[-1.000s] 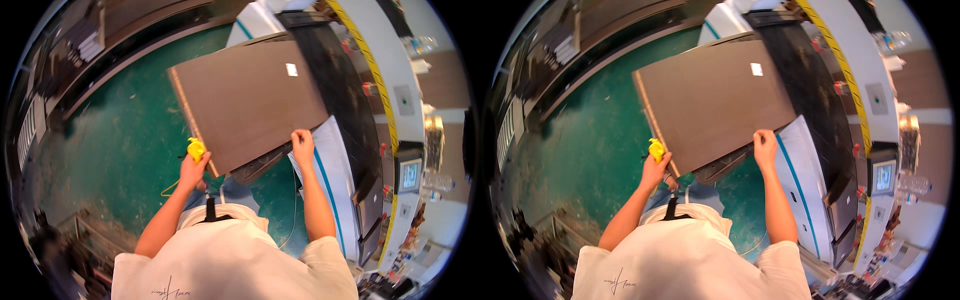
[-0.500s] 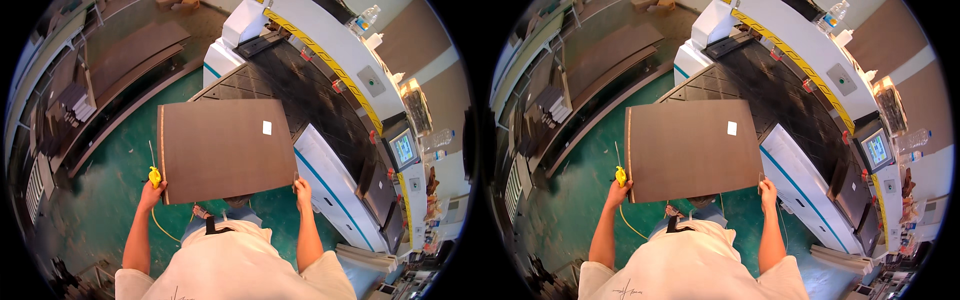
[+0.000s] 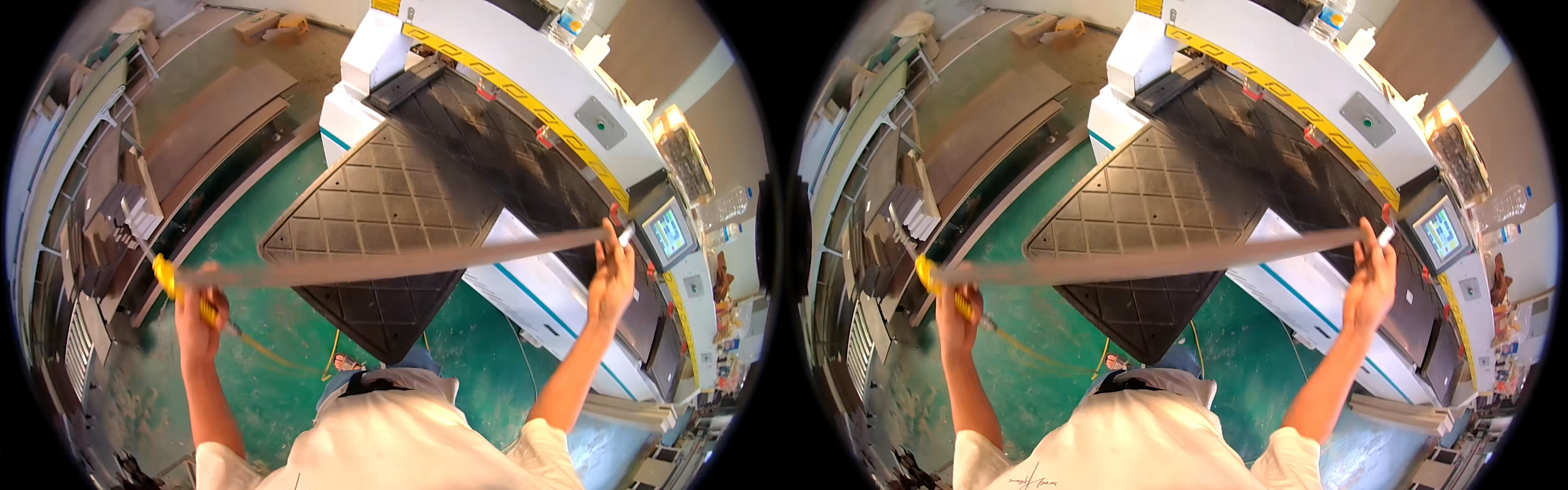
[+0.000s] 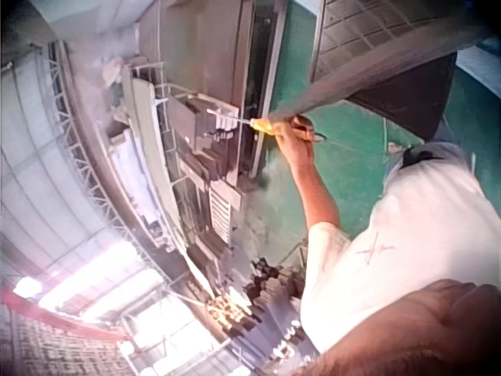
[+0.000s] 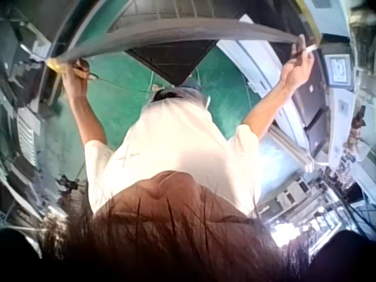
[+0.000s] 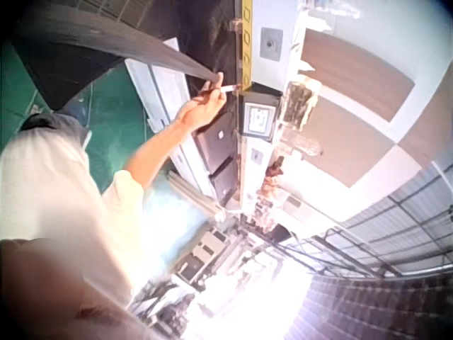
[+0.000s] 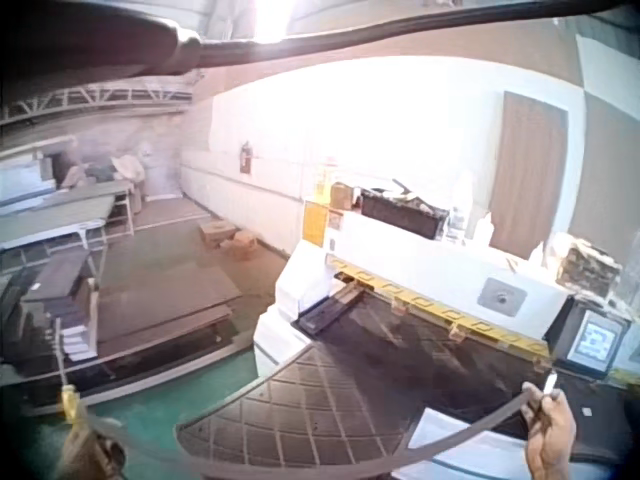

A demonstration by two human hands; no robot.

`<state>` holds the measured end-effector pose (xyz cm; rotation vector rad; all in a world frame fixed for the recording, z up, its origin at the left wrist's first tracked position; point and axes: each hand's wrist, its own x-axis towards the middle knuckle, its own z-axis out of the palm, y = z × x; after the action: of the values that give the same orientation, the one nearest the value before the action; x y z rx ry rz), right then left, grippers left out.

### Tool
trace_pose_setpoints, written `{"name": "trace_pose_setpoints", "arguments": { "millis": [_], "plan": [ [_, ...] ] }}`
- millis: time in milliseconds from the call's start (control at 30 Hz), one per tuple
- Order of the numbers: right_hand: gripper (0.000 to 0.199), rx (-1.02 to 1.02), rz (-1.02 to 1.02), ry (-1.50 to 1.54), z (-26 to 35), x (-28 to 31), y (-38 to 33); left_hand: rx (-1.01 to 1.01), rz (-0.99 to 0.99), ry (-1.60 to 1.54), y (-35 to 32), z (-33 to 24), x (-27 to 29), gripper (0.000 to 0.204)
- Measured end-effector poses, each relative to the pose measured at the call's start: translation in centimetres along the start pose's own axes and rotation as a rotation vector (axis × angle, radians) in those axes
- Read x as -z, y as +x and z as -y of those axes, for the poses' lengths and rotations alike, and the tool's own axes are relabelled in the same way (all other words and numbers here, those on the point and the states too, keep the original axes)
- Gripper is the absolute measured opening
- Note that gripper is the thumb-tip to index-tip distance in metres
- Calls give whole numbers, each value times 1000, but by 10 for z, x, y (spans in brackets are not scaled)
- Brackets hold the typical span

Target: The person uses a yellow air blower to clean dust and debris from the surface and edges of rectangular wood panels. They handle the panels one at a time, flipping them over to clean both sides and inspecting the edges before placing them on a machine.

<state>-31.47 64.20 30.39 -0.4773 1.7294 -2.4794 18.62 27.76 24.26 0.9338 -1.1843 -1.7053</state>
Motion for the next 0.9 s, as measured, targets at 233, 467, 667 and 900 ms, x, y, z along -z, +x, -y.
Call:
{"name": "trace_pose_setpoints", "arguments": {
  "millis": [233, 467, 667, 900],
  "plan": [
    [9, -58, 126, 259, -177, -90, 169, -116, -168, 477, 182, 19, -88, 32],
    [15, -268, 170, -291, -362, -139, 237, 225, -210, 680, 268, 129, -73, 31],
    [17, 175, 203, -710, -436, -105, 220, 497, -106, 600, 265, 187, -78, 25],
    [16, 247, 740, -722, -427, -267, 46, 345, -196, 863, 233, 199, -25, 49]
  ]
}}
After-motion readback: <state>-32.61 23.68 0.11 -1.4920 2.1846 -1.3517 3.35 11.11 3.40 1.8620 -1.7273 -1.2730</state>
